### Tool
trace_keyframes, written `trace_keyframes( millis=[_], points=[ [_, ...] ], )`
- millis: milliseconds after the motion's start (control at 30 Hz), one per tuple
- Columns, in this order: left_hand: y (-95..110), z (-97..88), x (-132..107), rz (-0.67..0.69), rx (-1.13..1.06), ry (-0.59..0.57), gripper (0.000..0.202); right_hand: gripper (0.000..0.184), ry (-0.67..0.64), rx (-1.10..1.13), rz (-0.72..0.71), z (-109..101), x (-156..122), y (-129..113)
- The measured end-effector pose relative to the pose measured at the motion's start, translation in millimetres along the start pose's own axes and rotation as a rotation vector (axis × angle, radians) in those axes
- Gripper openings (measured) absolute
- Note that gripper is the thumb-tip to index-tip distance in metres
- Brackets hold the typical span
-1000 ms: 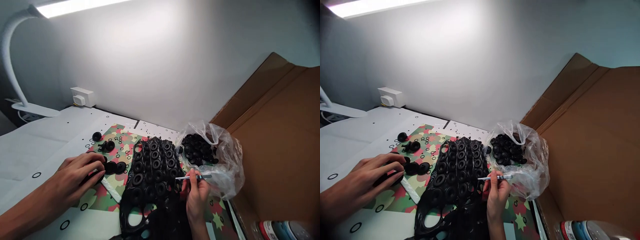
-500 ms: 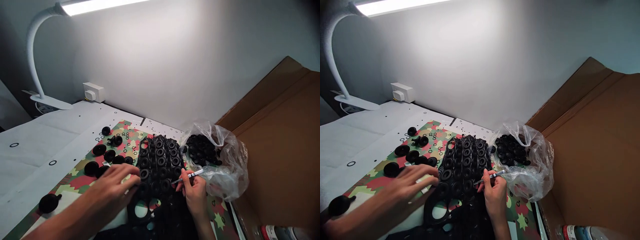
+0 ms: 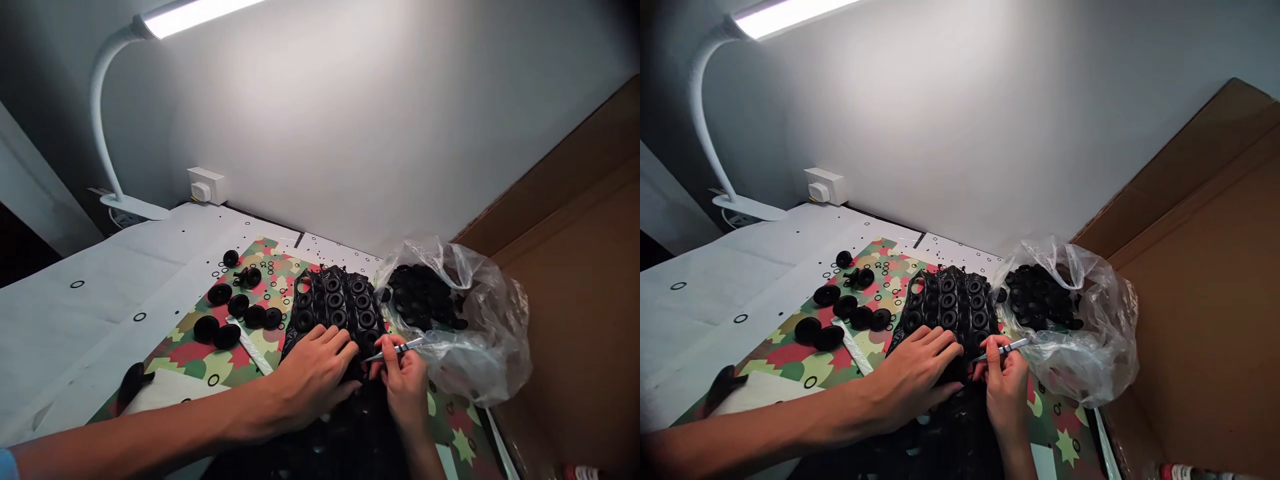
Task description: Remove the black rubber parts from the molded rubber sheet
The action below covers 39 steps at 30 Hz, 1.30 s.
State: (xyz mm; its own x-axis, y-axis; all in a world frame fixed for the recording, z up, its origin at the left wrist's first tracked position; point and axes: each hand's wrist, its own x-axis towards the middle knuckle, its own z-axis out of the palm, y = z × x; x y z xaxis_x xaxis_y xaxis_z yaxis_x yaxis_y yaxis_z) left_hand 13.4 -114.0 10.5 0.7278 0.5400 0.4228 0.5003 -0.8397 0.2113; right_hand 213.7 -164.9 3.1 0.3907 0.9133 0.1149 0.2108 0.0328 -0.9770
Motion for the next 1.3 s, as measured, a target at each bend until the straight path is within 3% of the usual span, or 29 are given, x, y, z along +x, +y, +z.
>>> trace_keyframes(
  millis=[333, 467, 700, 967, 1100, 1300],
  points=[
    [-6.7, 4.1, 3.6, 0.041, -0.058, -0.023, 0.029, 0.035, 0.092, -0.19, -0.16, 1.7, -18.0, -2.4],
    [-7.5, 0.3, 4.0, 0.044, -0.119, -0.032, 0.022, 0.024, 0.142, -0.395, -0.392, 1.9, -21.8, -0.2],
    [-8.0, -3.5, 7.9, 0.066, -0.215, -0.082, 0.014, 0.017, -0.009, -0.56, -0.717, 5.9, -20.0, -6.0],
    [-9.2, -3.4, 7.7, 0.073, -0.239, -0.088, 0.014, 0.015, -0.023, -0.733, -0.844, 9.1, -18.8, -6.9],
    [-10.2, -1.8, 8.4, 0.062, -0.241, -0.076, 0.016, 0.013, 0.096, -0.791, -0.873, 8.3, -16.7, -2.6],
    [-17.1, -5.5, 4.1, 0.042, -0.307, -0.052, 0.019, 0.014, 0.218, -0.881, -0.785, 9.3, -10.5, 3.3]
  ],
)
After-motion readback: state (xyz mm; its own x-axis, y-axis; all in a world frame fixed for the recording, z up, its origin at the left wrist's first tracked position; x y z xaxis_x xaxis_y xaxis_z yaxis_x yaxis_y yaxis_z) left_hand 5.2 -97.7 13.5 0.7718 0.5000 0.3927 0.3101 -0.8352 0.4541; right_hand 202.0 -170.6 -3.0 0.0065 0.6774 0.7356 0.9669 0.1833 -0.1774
